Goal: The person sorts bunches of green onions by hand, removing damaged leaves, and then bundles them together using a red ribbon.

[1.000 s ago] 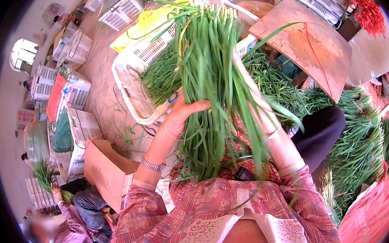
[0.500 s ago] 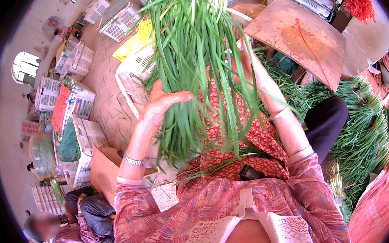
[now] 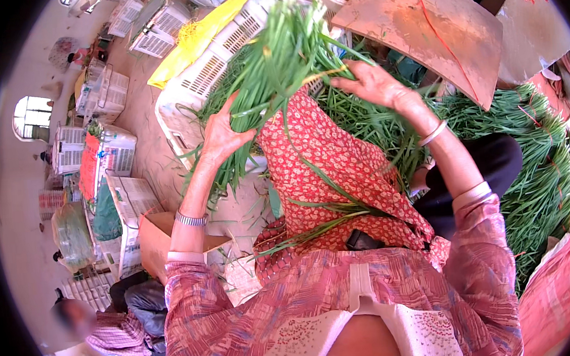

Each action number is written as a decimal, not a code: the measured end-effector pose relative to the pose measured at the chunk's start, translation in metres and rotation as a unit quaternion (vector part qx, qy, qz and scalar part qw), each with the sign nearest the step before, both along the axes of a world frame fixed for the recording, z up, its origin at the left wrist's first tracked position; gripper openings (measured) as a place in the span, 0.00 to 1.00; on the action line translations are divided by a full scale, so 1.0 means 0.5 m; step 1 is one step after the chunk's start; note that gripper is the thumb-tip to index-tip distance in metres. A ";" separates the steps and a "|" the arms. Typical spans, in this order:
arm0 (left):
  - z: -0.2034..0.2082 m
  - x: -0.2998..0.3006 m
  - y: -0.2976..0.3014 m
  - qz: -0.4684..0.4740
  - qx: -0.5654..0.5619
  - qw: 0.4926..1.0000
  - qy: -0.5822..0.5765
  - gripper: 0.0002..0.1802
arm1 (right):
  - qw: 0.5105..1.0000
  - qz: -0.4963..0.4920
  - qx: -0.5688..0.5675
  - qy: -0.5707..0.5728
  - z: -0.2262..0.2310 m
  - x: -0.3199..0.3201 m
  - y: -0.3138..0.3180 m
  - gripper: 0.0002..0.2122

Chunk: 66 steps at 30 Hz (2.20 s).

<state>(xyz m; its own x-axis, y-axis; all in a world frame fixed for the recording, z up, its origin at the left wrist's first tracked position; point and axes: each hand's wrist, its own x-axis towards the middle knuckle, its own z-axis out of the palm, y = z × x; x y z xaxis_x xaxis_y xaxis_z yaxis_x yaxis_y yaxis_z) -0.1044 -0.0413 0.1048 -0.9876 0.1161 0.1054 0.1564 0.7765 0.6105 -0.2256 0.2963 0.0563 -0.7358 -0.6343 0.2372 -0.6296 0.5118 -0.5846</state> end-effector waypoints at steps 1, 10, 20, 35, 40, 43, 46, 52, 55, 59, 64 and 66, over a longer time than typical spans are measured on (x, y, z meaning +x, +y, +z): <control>-0.001 -0.007 0.009 -0.006 0.000 1.000 -0.007 0.44 | 0.958 0.032 0.058 0.278 -0.049 -0.015 0.045 0.19; 0.001 -0.014 0.034 -0.060 -0.041 0.997 -0.029 0.42 | 0.978 0.031 0.187 0.091 0.067 -0.049 0.254 0.20; -0.034 -0.001 0.002 -0.028 -0.056 0.997 0.036 0.41 | 0.928 -0.204 0.312 0.021 0.151 0.044 0.384 0.23; 0.081 -0.011 0.088 0.034 -0.189 0.966 0.173 0.41 | 0.967 -0.206 -0.142 0.052 0.069 0.023 0.004 0.45; 0.107 -0.009 0.024 0.026 -0.306 0.931 0.198 0.45 | 0.978 -0.128 0.058 0.157 0.061 -0.007 0.083 0.15; 0.094 -0.002 -0.016 0.020 -0.354 0.913 0.203 0.54 | 0.962 -0.187 0.108 0.165 0.035 -0.025 0.189 0.11; 0.084 -0.003 -0.031 0.042 -0.354 0.908 0.219 0.57 | 0.942 -0.248 0.160 0.161 -0.007 -0.017 0.280 0.13; 0.095 -0.011 -0.026 0.051 -0.381 0.889 0.248 0.58 | 0.973 -0.131 0.141 0.127 0.052 0.044 0.209 0.21; 0.109 -0.024 -0.011 0.032 -0.385 0.882 0.269 0.58 | 0.988 -0.100 -0.088 -0.074 0.148 0.047 0.117 0.23; 0.132 -0.031 0.005 0.038 -0.422 0.868 0.259 0.45 | 0.962 -0.053 -0.190 -0.189 0.149 0.050 0.043 0.28; 0.147 -0.036 0.026 0.022 -0.454 0.850 0.267 0.48 | 0.987 -0.105 -0.086 -0.082 0.136 0.040 -0.017 0.20; 0.155 -0.036 0.022 0.014 -0.445 0.852 0.274 0.49 | 0.966 -0.094 -0.199 -0.140 0.134 0.050 -0.013 0.13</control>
